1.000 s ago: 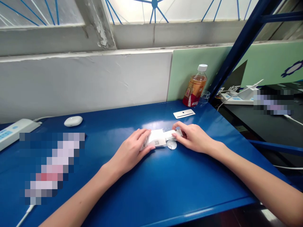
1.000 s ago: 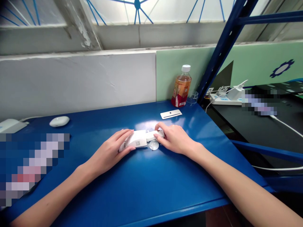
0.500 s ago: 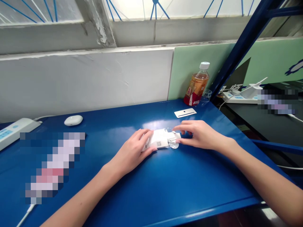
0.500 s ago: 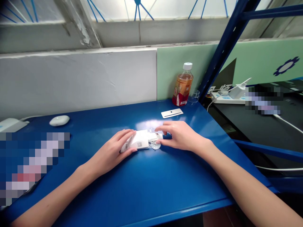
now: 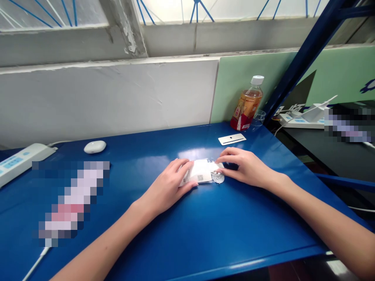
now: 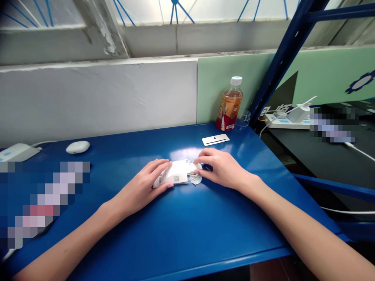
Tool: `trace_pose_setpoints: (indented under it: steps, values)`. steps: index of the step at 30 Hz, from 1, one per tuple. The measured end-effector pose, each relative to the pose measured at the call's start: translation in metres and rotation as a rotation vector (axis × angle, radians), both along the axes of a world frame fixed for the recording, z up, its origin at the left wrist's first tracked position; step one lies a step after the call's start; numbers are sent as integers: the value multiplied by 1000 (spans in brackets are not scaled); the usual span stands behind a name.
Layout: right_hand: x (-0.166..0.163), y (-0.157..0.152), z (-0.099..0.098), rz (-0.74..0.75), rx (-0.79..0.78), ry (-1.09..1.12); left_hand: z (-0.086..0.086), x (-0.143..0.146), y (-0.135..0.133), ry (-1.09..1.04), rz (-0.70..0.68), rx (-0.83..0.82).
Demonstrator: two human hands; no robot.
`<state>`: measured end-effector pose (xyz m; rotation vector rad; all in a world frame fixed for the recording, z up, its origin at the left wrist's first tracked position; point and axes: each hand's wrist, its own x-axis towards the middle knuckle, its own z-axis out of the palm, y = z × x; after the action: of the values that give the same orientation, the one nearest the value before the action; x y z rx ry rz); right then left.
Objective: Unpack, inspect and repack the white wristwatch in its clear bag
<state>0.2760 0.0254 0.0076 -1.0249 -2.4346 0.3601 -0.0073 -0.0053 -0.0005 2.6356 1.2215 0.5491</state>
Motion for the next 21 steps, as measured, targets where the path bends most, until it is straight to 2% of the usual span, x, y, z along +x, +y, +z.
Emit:
trace_pose_setpoints:
  steps: [10, 21]
  values:
    - [6, 1, 9, -66, -4, -41, 2, 2, -2, -28, 10, -14]
    - [4, -5, 9, 3, -40, -45, 1, 3, -2, -17, 13, -11]
